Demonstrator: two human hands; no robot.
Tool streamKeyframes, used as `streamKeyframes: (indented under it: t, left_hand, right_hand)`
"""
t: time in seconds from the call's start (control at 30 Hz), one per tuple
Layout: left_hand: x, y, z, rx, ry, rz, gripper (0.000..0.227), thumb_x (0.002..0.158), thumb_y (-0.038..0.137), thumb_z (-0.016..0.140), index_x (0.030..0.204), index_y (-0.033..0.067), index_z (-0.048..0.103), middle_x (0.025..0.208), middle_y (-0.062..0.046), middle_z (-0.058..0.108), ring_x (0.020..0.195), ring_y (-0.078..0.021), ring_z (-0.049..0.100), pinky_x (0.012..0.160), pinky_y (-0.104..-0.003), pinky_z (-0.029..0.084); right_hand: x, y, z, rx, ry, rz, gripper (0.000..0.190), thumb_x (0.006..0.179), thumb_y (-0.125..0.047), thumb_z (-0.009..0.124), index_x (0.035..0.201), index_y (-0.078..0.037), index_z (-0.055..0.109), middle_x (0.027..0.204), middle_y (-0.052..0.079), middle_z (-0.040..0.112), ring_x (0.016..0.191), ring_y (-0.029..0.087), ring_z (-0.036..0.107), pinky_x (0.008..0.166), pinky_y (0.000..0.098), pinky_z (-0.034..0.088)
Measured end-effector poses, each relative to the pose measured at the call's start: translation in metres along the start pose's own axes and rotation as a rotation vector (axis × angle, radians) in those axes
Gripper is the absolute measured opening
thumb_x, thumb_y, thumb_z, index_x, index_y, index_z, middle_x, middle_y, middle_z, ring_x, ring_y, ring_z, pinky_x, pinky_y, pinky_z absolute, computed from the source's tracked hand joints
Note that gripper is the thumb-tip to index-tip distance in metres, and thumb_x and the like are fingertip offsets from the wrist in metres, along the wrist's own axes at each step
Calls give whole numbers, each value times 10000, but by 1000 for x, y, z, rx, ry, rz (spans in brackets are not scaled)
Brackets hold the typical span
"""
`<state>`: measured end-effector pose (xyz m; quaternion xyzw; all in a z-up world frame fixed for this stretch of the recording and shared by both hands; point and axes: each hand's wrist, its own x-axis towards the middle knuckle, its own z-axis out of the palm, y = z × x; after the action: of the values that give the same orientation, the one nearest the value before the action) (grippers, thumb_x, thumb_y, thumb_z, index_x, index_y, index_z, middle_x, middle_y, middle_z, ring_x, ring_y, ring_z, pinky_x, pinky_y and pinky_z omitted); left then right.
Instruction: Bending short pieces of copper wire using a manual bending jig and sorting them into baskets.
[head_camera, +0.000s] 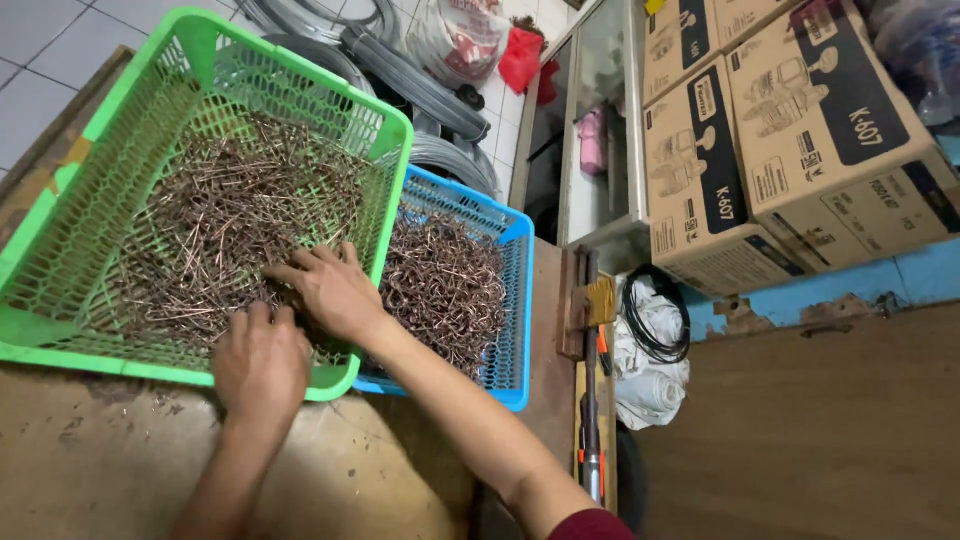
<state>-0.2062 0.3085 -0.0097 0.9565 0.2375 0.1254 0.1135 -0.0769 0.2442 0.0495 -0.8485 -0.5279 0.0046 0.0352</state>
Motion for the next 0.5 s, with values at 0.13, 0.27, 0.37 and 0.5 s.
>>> streamKeyframes:
  t: [0.13, 0.27, 0.37, 0.5]
  left_hand:
    - [29, -16, -7, -14, -47, -40, 227, 998, 237, 592, 1115, 138, 759, 1073, -84, 718, 995, -235, 684, 823, -352, 557]
    - [50, -23, -12, -64, -14, -45, 204, 991, 139, 633, 1139, 71, 757, 1016, -132, 732, 919, -254, 700, 797, -373, 581]
    - [62, -30, 5, -46, -10, -17, 194, 961, 121, 676, 1130, 70, 759, 1018, -142, 736, 926, -256, 709, 789, -376, 575]
    - [62, -25, -1, -160, -53, -25, 181, 968, 101, 670, 1102, 44, 777, 1011, -183, 728, 906, -282, 690, 787, -395, 555]
  right_hand:
    - [-2, 4, 15, 109, -12, 14, 296, 1034, -183, 499, 1268, -201, 680, 1074, 80, 745, 1077, 294, 707, 963, 493, 449]
    - [1, 11, 23, 144, -12, 3, 252, 933, -256, 674, 1181, -224, 701, 1070, 30, 757, 1069, 261, 708, 913, 464, 475]
    - [1, 5, 8, 171, -26, 6, 237, 963, -259, 650, 1190, -226, 709, 1085, 45, 770, 1090, 260, 712, 923, 460, 486]
    - [3, 11, 25, 160, -43, 11, 269, 931, -285, 691, 1195, -239, 716, 1148, 27, 762, 1132, 253, 705, 912, 453, 496]
